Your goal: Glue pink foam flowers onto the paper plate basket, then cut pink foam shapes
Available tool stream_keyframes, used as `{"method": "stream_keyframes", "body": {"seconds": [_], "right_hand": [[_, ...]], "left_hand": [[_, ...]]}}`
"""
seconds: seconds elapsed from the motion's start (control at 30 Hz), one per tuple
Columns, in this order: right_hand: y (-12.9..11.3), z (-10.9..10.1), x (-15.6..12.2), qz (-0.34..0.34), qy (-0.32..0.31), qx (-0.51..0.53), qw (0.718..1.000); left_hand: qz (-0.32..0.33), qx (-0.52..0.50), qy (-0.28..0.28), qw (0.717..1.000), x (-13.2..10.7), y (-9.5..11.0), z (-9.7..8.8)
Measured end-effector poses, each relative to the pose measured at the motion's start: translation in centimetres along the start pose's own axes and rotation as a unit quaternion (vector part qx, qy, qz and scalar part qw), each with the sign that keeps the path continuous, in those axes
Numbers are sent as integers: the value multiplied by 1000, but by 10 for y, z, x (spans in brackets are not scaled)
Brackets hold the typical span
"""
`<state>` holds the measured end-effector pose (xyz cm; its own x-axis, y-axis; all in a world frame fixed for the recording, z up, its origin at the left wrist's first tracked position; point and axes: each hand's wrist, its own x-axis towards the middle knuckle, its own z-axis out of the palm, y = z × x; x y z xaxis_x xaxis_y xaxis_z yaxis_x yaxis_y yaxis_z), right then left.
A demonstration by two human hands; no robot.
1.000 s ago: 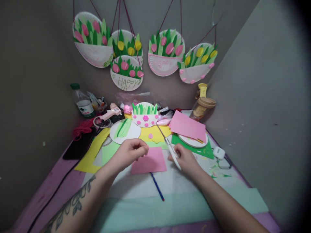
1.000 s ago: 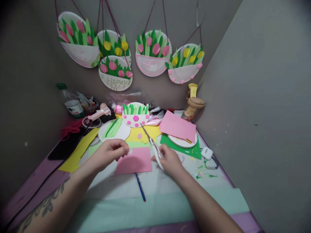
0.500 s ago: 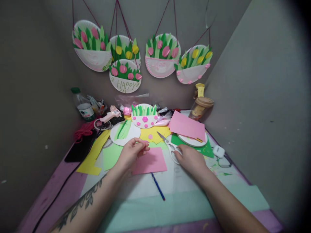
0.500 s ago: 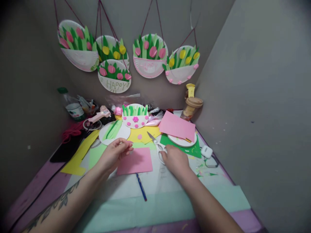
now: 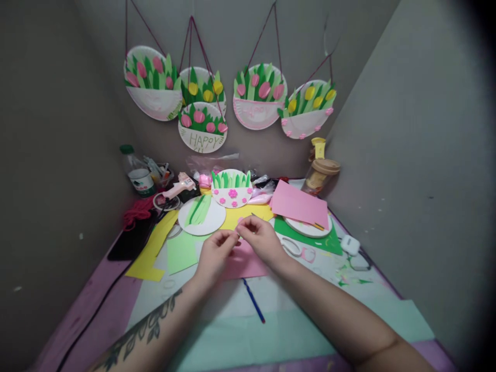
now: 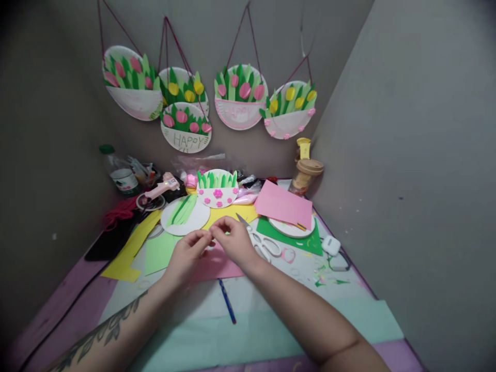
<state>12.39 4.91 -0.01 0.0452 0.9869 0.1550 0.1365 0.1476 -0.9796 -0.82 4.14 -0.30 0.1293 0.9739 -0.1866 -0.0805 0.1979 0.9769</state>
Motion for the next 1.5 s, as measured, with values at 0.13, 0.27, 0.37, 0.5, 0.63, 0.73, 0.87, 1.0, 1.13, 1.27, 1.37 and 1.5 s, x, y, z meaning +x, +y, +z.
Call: {"method": "stream_keyframes", "body": {"seconds": [0.13,0.27,0.37,0.5,0.63,0.73,0.87,1.0,1.13,1.27,1.37,1.5], "right_hand": [[6,-1,3,39,-12,42,998],[16,-4,7,55,11,63,996],[22,-6,12,72,40,82,993],[25,-5,13,83,-1,99,992],[23,-2,9,84,-28,74,993],[24,-2,8,91,-44,36,994],[32,-11,16,67,-71,-44,994],[45,-26,36,-5,-29,-254,967],[50,-25,61,4,-58,-430,901],[50,-13,78,77,-83,-501,858],[53,-10,86,103,-91,-498,856],[58,-15,90,100,-93,-459,878]], "left_hand": [[35,84,-10,996,2,-1,0],[31,99,-12,995,6,-8,0],[16,84,-5,996,8,-11,0],[8,71,-8,997,11,-14,-1],[7,83,-22,996,13,-17,-2],[6,84,-26,996,15,-19,-4],[2,77,-22,997,21,-22,-8],[-11,17,4,1000,28,-26,-11],[-28,-75,29,996,34,-32,-13],[-33,-112,27,993,36,-36,-14],[-26,-106,34,993,37,-37,-15],[-14,-99,35,994,38,-38,-16]]}}
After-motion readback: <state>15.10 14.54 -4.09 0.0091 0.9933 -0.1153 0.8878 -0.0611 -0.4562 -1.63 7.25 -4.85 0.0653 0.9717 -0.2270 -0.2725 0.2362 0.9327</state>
